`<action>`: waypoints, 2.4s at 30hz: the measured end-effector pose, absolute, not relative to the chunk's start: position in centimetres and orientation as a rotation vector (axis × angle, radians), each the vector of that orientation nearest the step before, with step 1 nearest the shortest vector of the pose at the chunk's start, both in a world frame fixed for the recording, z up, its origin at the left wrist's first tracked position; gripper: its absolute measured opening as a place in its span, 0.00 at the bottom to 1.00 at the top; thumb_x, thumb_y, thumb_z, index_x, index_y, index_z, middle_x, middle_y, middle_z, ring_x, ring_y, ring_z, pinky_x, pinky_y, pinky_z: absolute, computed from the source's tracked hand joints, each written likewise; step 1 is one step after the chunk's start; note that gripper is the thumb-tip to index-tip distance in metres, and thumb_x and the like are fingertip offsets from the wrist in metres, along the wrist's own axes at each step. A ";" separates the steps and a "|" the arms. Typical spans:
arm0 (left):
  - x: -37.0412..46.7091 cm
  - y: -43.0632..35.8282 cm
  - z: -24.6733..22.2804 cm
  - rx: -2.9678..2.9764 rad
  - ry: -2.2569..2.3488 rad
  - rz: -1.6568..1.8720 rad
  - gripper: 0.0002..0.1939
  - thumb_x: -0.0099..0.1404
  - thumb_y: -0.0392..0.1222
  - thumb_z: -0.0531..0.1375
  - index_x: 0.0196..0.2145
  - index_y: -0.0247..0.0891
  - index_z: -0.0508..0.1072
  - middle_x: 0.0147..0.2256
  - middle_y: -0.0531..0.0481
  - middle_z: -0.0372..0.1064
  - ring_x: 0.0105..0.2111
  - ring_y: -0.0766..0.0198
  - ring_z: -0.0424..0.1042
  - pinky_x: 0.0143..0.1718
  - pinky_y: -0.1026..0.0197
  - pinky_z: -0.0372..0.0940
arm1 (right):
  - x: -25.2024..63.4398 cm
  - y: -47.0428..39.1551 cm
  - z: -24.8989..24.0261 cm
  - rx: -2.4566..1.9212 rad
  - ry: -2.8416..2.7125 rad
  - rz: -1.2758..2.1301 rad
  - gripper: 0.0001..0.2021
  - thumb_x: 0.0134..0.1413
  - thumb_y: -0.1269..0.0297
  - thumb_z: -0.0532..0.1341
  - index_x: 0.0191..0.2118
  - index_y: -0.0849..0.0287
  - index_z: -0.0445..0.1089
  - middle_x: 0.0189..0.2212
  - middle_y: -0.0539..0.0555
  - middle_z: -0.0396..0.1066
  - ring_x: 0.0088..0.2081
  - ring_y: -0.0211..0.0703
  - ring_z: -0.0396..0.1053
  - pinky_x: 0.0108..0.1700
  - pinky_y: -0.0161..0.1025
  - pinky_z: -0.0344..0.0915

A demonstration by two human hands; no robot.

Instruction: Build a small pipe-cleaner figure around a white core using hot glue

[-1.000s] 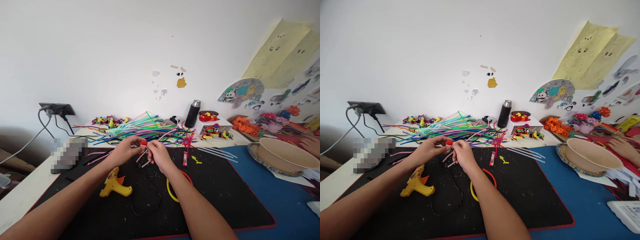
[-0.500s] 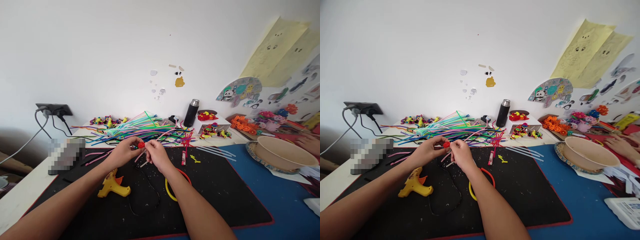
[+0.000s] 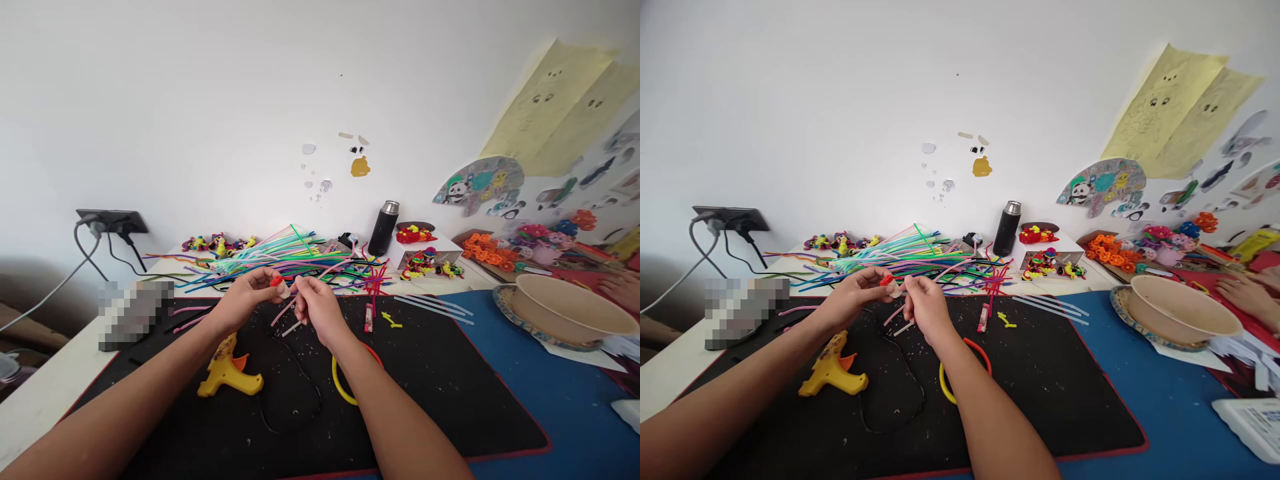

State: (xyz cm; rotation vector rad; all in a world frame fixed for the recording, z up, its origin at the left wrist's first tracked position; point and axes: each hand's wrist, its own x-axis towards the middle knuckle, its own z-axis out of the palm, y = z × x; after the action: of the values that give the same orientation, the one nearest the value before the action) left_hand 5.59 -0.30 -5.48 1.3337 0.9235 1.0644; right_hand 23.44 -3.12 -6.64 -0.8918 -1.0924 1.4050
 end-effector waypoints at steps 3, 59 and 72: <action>5.7 -0.5 -5.3 1.285 0.907 1.069 0.19 0.51 0.46 0.76 0.36 0.39 0.75 0.35 0.52 0.72 0.33 0.63 0.73 0.38 0.59 0.71 | 23.5 -3.0 -6.8 -0.903 -1.055 1.398 0.19 0.57 0.45 0.64 0.33 0.58 0.69 0.15 0.41 0.59 0.14 0.32 0.58 0.15 0.30 0.50; 3.8 0.3 -2.6 1.384 0.989 1.204 0.20 0.51 0.50 0.75 0.35 0.39 0.73 0.34 0.50 0.74 0.34 0.58 0.75 0.41 0.55 0.74 | 19.8 -7.6 -7.0 -0.958 -2.597 0.631 0.29 0.54 0.34 0.65 0.47 0.56 0.74 0.39 0.57 0.78 0.40 0.53 0.74 0.40 0.42 0.63; 3.7 0.0 -1.7 1.299 0.927 1.231 0.17 0.51 0.47 0.76 0.33 0.40 0.74 0.31 0.54 0.72 0.33 0.62 0.74 0.38 0.60 0.72 | 18.9 -8.2 -7.3 -1.075 -2.606 0.641 0.17 0.54 0.49 0.65 0.42 0.56 0.75 0.35 0.56 0.79 0.36 0.53 0.75 0.37 0.43 0.66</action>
State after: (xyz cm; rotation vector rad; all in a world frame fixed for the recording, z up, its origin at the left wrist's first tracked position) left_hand 3.73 -0.03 -1.66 1.2993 0.9275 1.2310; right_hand 18.93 -8.19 -7.32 -1.0748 -2.6056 0.6410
